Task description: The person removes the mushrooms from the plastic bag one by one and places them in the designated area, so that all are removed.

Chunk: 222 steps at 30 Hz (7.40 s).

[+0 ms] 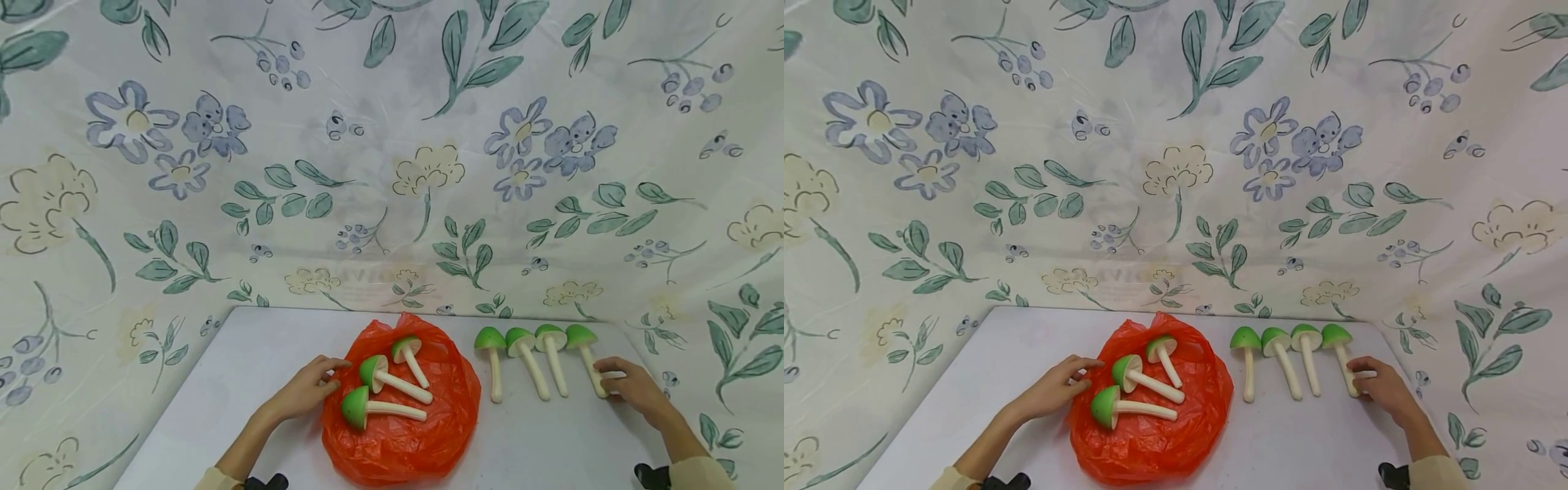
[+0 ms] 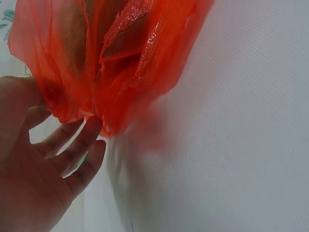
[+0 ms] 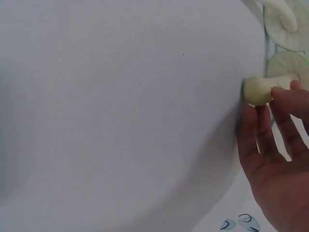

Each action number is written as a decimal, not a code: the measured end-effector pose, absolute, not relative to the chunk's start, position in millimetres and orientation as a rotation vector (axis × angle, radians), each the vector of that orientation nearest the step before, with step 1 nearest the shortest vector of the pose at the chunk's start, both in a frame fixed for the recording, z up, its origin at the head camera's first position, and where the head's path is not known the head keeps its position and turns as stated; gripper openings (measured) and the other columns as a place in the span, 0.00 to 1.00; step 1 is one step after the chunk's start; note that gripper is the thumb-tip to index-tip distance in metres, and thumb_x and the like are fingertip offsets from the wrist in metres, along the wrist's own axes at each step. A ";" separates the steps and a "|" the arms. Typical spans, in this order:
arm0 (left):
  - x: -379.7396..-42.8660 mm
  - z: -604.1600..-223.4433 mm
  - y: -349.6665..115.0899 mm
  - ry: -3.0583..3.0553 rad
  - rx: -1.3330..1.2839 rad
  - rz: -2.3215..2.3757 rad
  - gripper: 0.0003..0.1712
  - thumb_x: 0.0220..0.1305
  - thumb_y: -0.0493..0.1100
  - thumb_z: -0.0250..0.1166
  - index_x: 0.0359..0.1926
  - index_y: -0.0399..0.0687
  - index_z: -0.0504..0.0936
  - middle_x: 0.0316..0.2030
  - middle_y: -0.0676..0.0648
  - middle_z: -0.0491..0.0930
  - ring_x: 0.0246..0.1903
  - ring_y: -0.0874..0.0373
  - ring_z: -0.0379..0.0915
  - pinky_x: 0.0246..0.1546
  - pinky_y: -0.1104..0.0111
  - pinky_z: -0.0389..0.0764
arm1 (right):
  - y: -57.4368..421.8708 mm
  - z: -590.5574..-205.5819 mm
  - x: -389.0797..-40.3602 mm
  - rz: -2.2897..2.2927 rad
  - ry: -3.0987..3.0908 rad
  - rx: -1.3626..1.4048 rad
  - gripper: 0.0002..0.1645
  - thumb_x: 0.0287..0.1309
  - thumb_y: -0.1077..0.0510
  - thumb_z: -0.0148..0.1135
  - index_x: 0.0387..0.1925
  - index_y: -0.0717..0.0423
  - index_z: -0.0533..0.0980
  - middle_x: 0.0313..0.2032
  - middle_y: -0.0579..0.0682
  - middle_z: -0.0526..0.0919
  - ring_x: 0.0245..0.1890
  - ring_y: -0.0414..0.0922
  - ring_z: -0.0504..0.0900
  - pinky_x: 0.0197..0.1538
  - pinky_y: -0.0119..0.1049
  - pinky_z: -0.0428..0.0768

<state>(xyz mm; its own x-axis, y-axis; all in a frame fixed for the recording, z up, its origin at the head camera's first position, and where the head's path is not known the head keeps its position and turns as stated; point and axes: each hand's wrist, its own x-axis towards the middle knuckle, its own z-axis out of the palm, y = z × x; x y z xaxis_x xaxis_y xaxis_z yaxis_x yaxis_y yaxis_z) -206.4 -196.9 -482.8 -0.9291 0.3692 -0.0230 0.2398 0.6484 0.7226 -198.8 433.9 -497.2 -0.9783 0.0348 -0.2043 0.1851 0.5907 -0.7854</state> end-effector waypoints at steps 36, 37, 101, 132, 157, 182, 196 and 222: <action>-207.3 -485.7 -199.2 2.700 0.491 1.147 0.20 0.67 0.34 0.60 0.58 0.47 0.81 0.48 0.45 0.75 0.42 0.54 0.74 0.43 0.62 0.81 | 433.5 -495.4 -195.7 -1.324 2.669 0.189 0.29 0.67 0.56 0.61 0.61 0.72 0.69 0.56 0.69 0.71 0.42 0.44 0.78 0.42 0.37 0.82; -207.4 -485.7 -199.3 2.700 0.492 1.147 0.20 0.67 0.34 0.60 0.58 0.47 0.81 0.48 0.45 0.75 0.43 0.54 0.74 0.43 0.62 0.81 | 433.4 -495.3 -195.7 -1.319 2.678 0.190 0.29 0.67 0.56 0.61 0.61 0.72 0.69 0.56 0.68 0.71 0.42 0.44 0.78 0.42 0.37 0.81; -203.9 -477.6 -197.9 2.695 0.533 1.157 0.21 0.68 0.35 0.59 0.60 0.46 0.79 0.50 0.44 0.76 0.44 0.53 0.75 0.42 0.63 0.79 | 186.1 -454.4 -226.2 -1.168 2.427 -0.646 0.19 0.61 0.55 0.68 0.53 0.54 0.78 0.45 0.54 0.81 0.42 0.47 0.77 0.42 0.39 0.79; -203.4 -480.2 -196.1 2.686 0.538 1.157 0.20 0.68 0.35 0.60 0.60 0.46 0.80 0.47 0.45 0.76 0.44 0.53 0.77 0.42 0.63 0.81 | 128.0 -450.5 -235.2 -1.052 2.320 -0.728 0.21 0.60 0.53 0.70 0.55 0.52 0.81 0.51 0.52 0.83 0.46 0.45 0.78 0.45 0.39 0.80; -204.0 -478.2 -194.1 2.663 0.546 1.156 0.20 0.68 0.35 0.59 0.60 0.45 0.79 0.50 0.44 0.75 0.45 0.52 0.76 0.42 0.63 0.81 | 103.2 -471.8 -232.1 -0.917 2.448 -0.720 0.13 0.59 0.60 0.70 0.46 0.51 0.84 0.32 0.41 0.81 0.33 0.40 0.76 0.36 0.30 0.78; -205.3 -480.7 -194.6 2.652 0.595 1.156 0.20 0.69 0.36 0.59 0.61 0.44 0.79 0.48 0.45 0.75 0.44 0.53 0.75 0.40 0.68 0.79 | 105.4 -467.9 -228.7 -0.962 2.408 -0.663 0.10 0.58 0.62 0.70 0.42 0.50 0.81 0.30 0.44 0.79 0.30 0.41 0.76 0.31 0.32 0.79; -203.5 -481.5 -195.1 2.652 0.570 1.172 0.20 0.69 0.36 0.60 0.61 0.45 0.79 0.51 0.44 0.75 0.44 0.53 0.74 0.39 0.68 0.79 | 114.7 -452.5 -225.9 -1.032 2.395 -0.695 0.10 0.57 0.60 0.69 0.41 0.49 0.81 0.32 0.45 0.79 0.31 0.42 0.76 0.31 0.33 0.77; -204.3 -477.5 -197.6 2.647 0.567 1.170 0.21 0.68 0.36 0.60 0.61 0.44 0.79 0.51 0.44 0.75 0.43 0.53 0.73 0.39 0.68 0.79 | 173.6 -436.9 -222.2 -1.324 2.191 -0.535 0.16 0.62 0.59 0.66 0.50 0.56 0.76 0.43 0.54 0.79 0.40 0.49 0.82 0.40 0.44 0.86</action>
